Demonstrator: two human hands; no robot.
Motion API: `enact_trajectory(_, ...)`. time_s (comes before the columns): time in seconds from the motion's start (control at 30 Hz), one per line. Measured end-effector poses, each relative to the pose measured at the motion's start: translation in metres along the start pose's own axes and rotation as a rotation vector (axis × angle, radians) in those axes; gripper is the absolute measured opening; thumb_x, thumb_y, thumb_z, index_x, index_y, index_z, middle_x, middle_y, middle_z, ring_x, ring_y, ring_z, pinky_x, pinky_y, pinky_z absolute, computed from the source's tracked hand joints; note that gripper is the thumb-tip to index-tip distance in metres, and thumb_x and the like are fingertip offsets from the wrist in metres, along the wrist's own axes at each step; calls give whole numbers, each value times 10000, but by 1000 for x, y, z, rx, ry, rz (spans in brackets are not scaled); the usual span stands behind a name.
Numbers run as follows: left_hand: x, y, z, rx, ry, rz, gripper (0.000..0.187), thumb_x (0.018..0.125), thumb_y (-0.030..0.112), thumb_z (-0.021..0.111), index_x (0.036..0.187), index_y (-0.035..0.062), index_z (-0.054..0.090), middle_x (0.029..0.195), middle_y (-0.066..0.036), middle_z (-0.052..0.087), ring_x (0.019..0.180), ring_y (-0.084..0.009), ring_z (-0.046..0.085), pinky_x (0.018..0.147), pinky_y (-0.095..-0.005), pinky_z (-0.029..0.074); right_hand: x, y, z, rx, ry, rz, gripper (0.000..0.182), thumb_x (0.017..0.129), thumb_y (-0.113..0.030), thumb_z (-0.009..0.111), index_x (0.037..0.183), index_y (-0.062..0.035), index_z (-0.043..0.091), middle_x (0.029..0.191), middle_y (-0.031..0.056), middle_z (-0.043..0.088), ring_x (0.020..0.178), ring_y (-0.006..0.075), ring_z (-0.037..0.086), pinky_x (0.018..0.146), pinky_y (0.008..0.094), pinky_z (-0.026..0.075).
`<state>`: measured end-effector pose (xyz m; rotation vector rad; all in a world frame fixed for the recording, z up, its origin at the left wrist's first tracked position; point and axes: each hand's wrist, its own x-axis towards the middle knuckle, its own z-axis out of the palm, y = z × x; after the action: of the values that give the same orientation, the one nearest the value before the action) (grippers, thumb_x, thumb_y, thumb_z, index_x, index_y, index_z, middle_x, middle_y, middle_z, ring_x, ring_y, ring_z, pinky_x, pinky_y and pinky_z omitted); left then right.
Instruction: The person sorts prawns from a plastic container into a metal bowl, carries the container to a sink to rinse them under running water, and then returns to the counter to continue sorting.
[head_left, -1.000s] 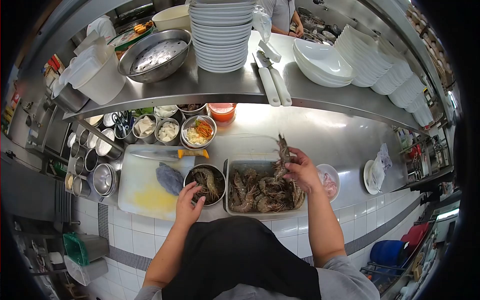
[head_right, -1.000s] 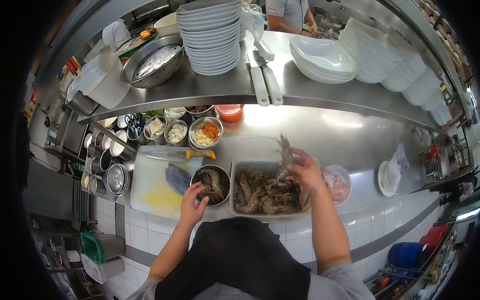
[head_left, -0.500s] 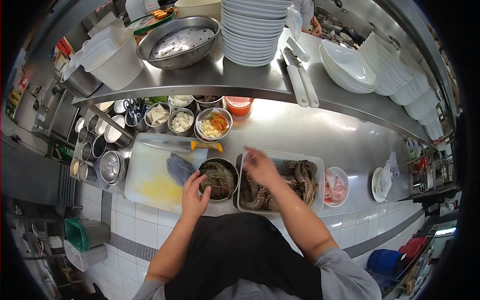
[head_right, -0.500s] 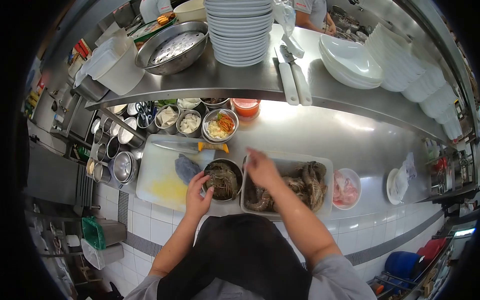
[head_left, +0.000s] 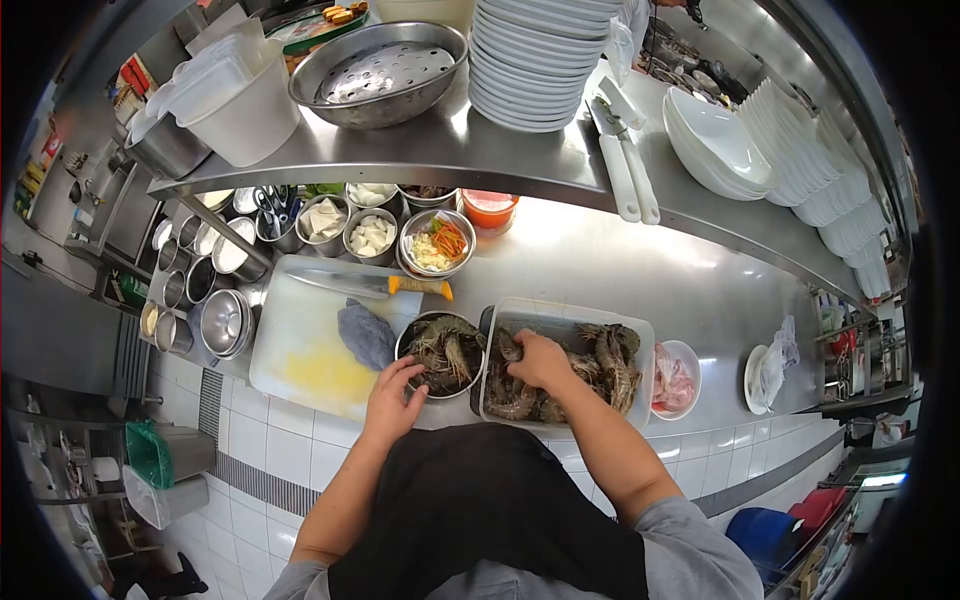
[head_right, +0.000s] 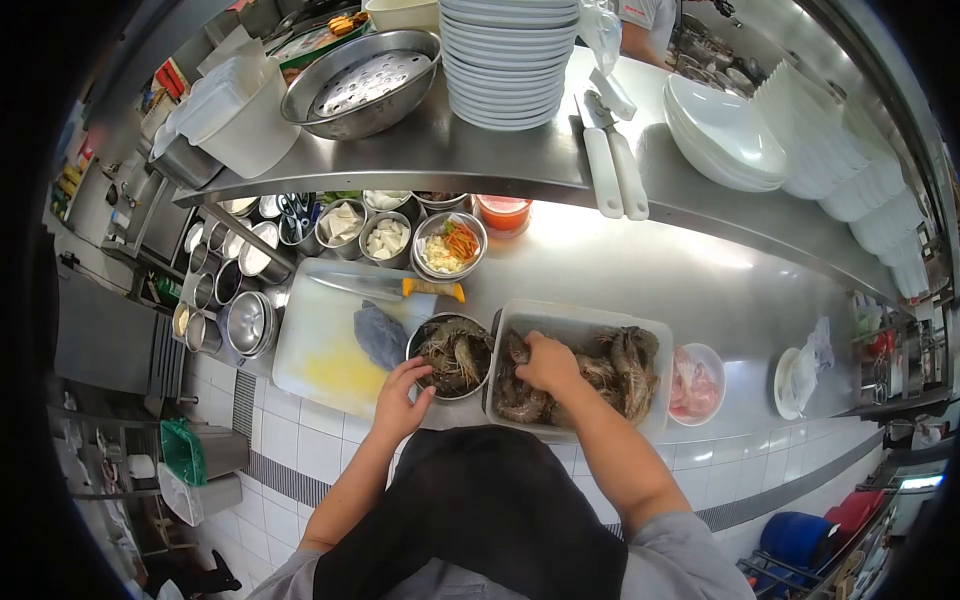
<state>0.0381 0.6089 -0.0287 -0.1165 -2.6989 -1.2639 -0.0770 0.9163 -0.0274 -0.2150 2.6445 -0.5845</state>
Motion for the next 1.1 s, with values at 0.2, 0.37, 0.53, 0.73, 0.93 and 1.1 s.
enact_trajectory(0.2,9,11,-2,-45,47,28,359,894,124,797,1243,61,741,1379,-173,680,1252,-382,660,1066,-445,531,-26,33,-36,1000,47,44,472,945,63,681,1414,45,632,1102,127,752,890,176,730,716,297,634)
enact_trajectory(0.37,26,33,3,-85,-27,71,352,901,111,776,1248,56,744,1401,-176,674,1291,-368,647,1093,-427,513,-53,35,-62,989,-24,37,528,939,73,666,1462,16,629,1160,118,738,915,168,713,758,316,645)
enact_trajectory(0.53,28,32,5,-161,-7,58,357,912,110,763,1262,47,733,1403,-183,673,1307,-366,639,1112,-430,498,-58,16,-62,850,-166,-21,606,930,63,681,1522,-22,584,1245,112,714,1018,162,697,785,325,652)
enact_trajectory(0.73,21,24,-3,-170,161,45,374,914,72,750,1285,38,718,1427,-211,647,1315,-381,634,1127,-431,487,-32,-38,-36,714,-77,-230,604,936,-81,754,1510,-20,576,1253,173,728,1045,232,721,873,386,617)
enact_trajectory(0.93,1,3,-5,-26,148,12,432,901,82,766,1326,51,697,1454,-221,617,1330,-411,605,1133,-460,482,4,-2,-45,217,260,-168,396,917,-177,724,1291,-50,715,1215,212,742,1100,381,718,966,476,575)
enact_trajectory(1.1,-13,-1,2,-10,123,-5,452,887,93,780,1330,56,696,1456,-217,612,1339,-411,597,1133,-465,482,-2,-6,-18,-219,-164,-389,343,826,-179,745,1150,-70,767,1204,169,742,1191,362,678,1029,501,536)
